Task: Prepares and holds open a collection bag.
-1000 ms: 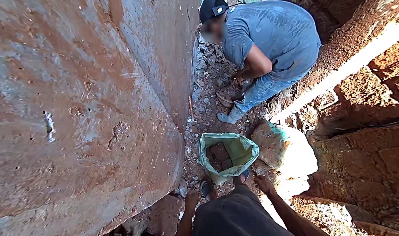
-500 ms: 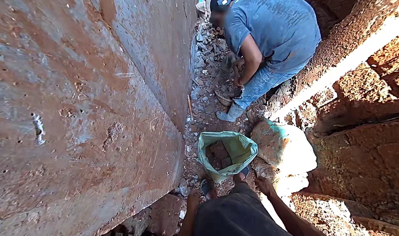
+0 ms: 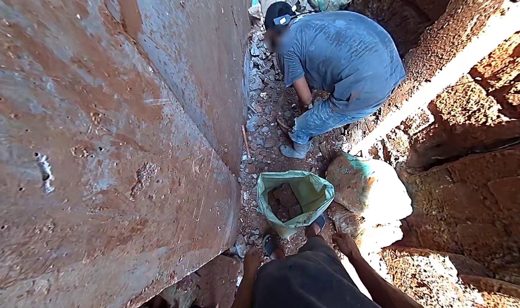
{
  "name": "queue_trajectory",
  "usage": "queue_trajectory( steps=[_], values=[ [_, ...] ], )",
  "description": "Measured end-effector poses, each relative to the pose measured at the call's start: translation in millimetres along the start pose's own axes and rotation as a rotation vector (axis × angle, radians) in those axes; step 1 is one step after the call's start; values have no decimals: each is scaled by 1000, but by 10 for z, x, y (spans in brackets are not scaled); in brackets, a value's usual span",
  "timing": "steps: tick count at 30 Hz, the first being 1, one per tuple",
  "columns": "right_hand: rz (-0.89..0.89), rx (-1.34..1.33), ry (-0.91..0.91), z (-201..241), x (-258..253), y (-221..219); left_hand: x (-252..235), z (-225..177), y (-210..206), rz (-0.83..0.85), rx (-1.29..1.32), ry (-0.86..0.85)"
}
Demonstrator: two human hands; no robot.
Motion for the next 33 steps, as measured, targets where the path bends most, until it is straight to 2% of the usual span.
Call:
queue_trajectory(
  steps=[24,33],
  values=[
    [16,122,48,330,-14,48,-11,176,11,-4,9,8],
    [30,87,31,288,5,36,16,141,31,-7,21,4]
  ],
)
Point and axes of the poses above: each hand's wrist, its own x-axis away from the middle knuckle, its own y-axis out of the back of the hand, z = x × y, the point moved 4 cm from there along -x, towards the middle knuckle, and after that the axes turned 3 degrees about -x, right-handed, at the moved point
